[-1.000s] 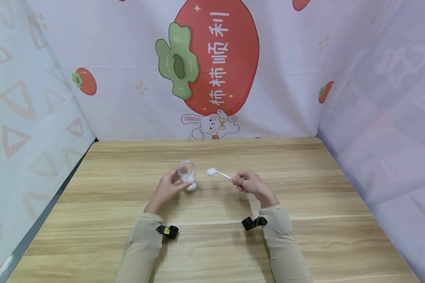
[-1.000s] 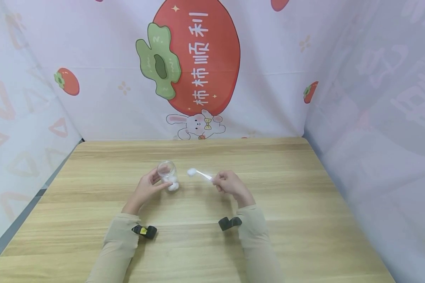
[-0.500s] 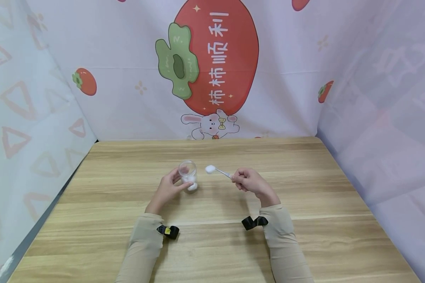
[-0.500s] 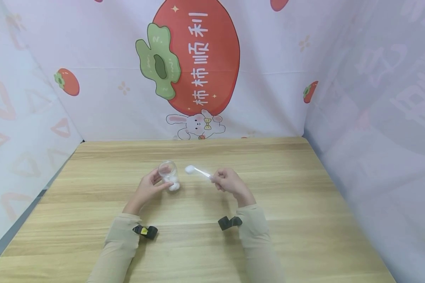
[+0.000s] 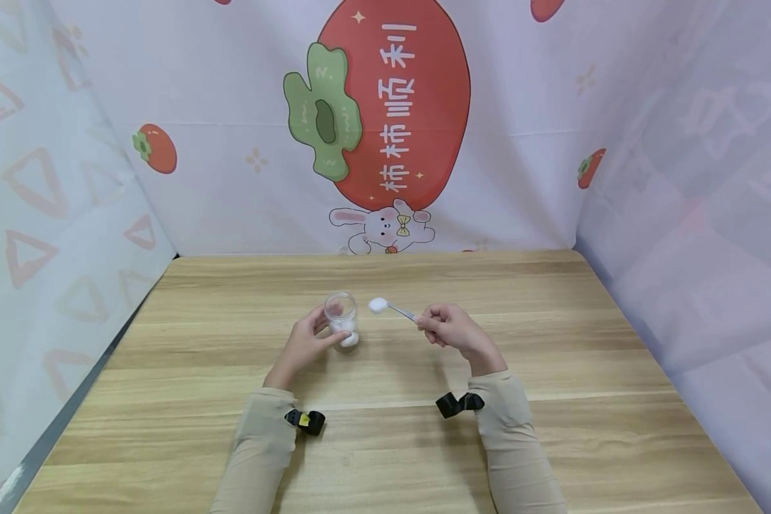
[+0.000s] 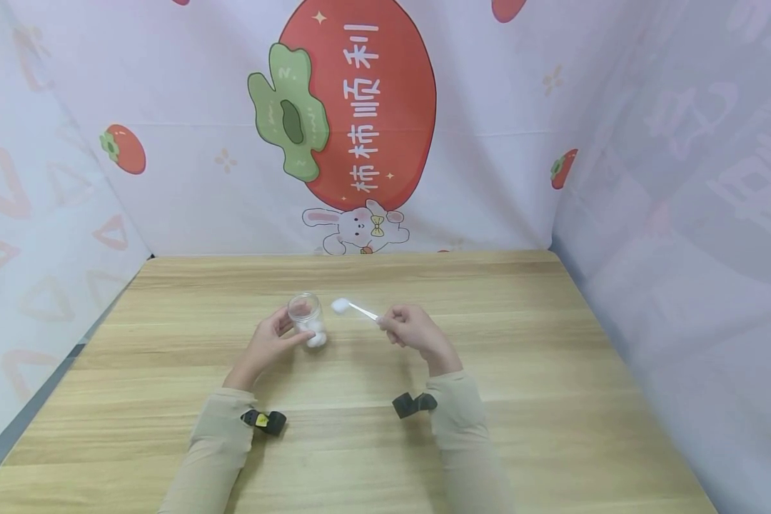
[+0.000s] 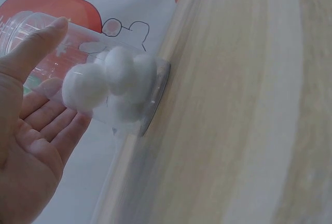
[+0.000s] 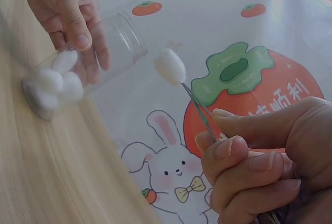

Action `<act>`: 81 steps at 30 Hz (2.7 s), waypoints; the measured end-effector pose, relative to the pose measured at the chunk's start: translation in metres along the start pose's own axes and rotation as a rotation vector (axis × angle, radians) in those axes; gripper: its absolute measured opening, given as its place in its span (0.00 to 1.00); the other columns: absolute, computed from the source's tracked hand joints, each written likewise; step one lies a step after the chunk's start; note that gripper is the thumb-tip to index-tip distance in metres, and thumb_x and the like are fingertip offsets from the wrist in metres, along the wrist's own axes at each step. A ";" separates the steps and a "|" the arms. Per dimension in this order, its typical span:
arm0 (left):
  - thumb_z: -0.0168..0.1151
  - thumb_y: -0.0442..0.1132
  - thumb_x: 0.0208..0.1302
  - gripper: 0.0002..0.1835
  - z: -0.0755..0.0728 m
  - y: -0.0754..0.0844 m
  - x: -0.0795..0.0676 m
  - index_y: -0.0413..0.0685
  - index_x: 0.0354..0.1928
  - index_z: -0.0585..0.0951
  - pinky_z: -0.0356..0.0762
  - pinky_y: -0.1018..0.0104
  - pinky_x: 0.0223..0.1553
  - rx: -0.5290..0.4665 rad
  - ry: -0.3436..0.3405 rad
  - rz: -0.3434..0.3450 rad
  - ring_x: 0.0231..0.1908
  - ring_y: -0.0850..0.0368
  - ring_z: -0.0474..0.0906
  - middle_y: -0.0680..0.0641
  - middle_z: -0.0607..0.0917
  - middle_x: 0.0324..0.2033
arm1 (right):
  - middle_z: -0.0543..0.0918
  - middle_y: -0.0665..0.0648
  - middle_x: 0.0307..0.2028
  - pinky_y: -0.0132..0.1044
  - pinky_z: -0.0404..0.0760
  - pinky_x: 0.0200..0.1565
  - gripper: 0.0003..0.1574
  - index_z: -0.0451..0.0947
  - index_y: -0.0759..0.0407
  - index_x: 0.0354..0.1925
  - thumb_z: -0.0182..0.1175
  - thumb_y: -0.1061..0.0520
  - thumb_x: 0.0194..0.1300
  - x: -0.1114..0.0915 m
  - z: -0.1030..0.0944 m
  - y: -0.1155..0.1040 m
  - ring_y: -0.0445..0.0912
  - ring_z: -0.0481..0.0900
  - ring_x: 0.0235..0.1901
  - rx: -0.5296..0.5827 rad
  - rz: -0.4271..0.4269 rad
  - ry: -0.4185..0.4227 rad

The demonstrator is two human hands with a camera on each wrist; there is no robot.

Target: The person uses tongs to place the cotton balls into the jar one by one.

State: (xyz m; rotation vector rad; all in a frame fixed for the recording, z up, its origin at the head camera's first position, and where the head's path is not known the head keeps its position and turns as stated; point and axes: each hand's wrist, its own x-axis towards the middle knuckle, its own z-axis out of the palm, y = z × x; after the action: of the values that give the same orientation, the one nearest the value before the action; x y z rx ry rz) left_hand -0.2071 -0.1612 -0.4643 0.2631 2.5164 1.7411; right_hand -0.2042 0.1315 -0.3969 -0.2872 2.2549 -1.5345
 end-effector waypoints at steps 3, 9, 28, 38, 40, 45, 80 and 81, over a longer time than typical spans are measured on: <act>0.70 0.39 0.57 0.39 0.000 -0.001 0.001 0.39 0.68 0.65 0.70 0.51 0.70 0.002 0.001 0.009 0.66 0.39 0.70 0.33 0.73 0.64 | 0.70 0.46 0.14 0.25 0.61 0.18 0.13 0.72 0.62 0.29 0.52 0.57 0.72 0.001 0.000 -0.002 0.37 0.61 0.14 0.007 0.004 -0.004; 0.70 0.40 0.57 0.37 -0.001 0.001 0.000 0.39 0.67 0.67 0.71 0.51 0.69 0.017 0.005 0.031 0.64 0.39 0.72 0.33 0.75 0.62 | 0.69 0.45 0.14 0.24 0.61 0.18 0.13 0.71 0.60 0.29 0.53 0.57 0.72 0.002 0.001 -0.009 0.36 0.61 0.14 0.008 -0.005 -0.007; 0.70 0.40 0.57 0.35 -0.002 -0.001 0.000 0.41 0.65 0.69 0.70 0.51 0.70 0.011 -0.002 0.037 0.65 0.40 0.71 0.37 0.76 0.63 | 0.70 0.46 0.14 0.24 0.61 0.18 0.13 0.72 0.64 0.30 0.53 0.59 0.71 0.012 0.014 -0.026 0.37 0.61 0.14 -0.012 -0.054 -0.027; 0.70 0.39 0.57 0.35 -0.002 0.009 -0.004 0.39 0.65 0.69 0.69 0.50 0.70 0.005 -0.008 0.021 0.66 0.39 0.70 0.35 0.74 0.64 | 0.70 0.46 0.14 0.23 0.61 0.17 0.13 0.72 0.69 0.32 0.53 0.60 0.71 0.017 0.019 -0.028 0.36 0.62 0.14 0.014 -0.030 -0.034; 0.69 0.37 0.58 0.34 -0.002 0.019 -0.008 0.37 0.65 0.68 0.69 0.50 0.70 0.008 -0.010 0.012 0.66 0.37 0.70 0.33 0.73 0.64 | 0.69 0.46 0.14 0.23 0.61 0.17 0.14 0.72 0.72 0.33 0.53 0.60 0.71 0.018 0.021 -0.028 0.36 0.61 0.14 0.016 -0.037 -0.038; 0.68 0.35 0.58 0.35 -0.001 0.013 -0.005 0.37 0.67 0.66 0.68 0.49 0.71 -0.011 -0.002 -0.017 0.66 0.37 0.69 0.31 0.72 0.65 | 0.70 0.46 0.13 0.23 0.61 0.17 0.14 0.72 0.71 0.32 0.53 0.60 0.71 0.022 0.024 -0.028 0.36 0.62 0.14 0.012 -0.043 -0.048; 0.69 0.39 0.58 0.38 -0.002 0.000 0.000 0.37 0.68 0.65 0.70 0.50 0.70 0.013 -0.007 0.011 0.66 0.38 0.70 0.32 0.72 0.64 | 0.69 0.46 0.12 0.24 0.61 0.17 0.12 0.72 0.62 0.27 0.54 0.61 0.69 0.032 0.037 -0.027 0.37 0.62 0.14 0.007 -0.004 -0.042; 0.69 0.39 0.58 0.38 -0.001 0.000 0.000 0.37 0.68 0.65 0.70 0.50 0.70 0.013 -0.006 0.009 0.66 0.37 0.70 0.32 0.72 0.64 | 0.69 0.47 0.12 0.24 0.61 0.17 0.12 0.72 0.62 0.27 0.54 0.61 0.69 0.032 0.037 -0.027 0.37 0.62 0.14 0.007 -0.005 -0.044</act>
State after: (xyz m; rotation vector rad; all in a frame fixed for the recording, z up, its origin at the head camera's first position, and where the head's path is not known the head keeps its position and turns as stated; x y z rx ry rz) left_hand -0.2073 -0.1626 -0.4640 0.2807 2.5277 1.7245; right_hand -0.2185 0.0774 -0.3906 -0.3217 2.2164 -1.5236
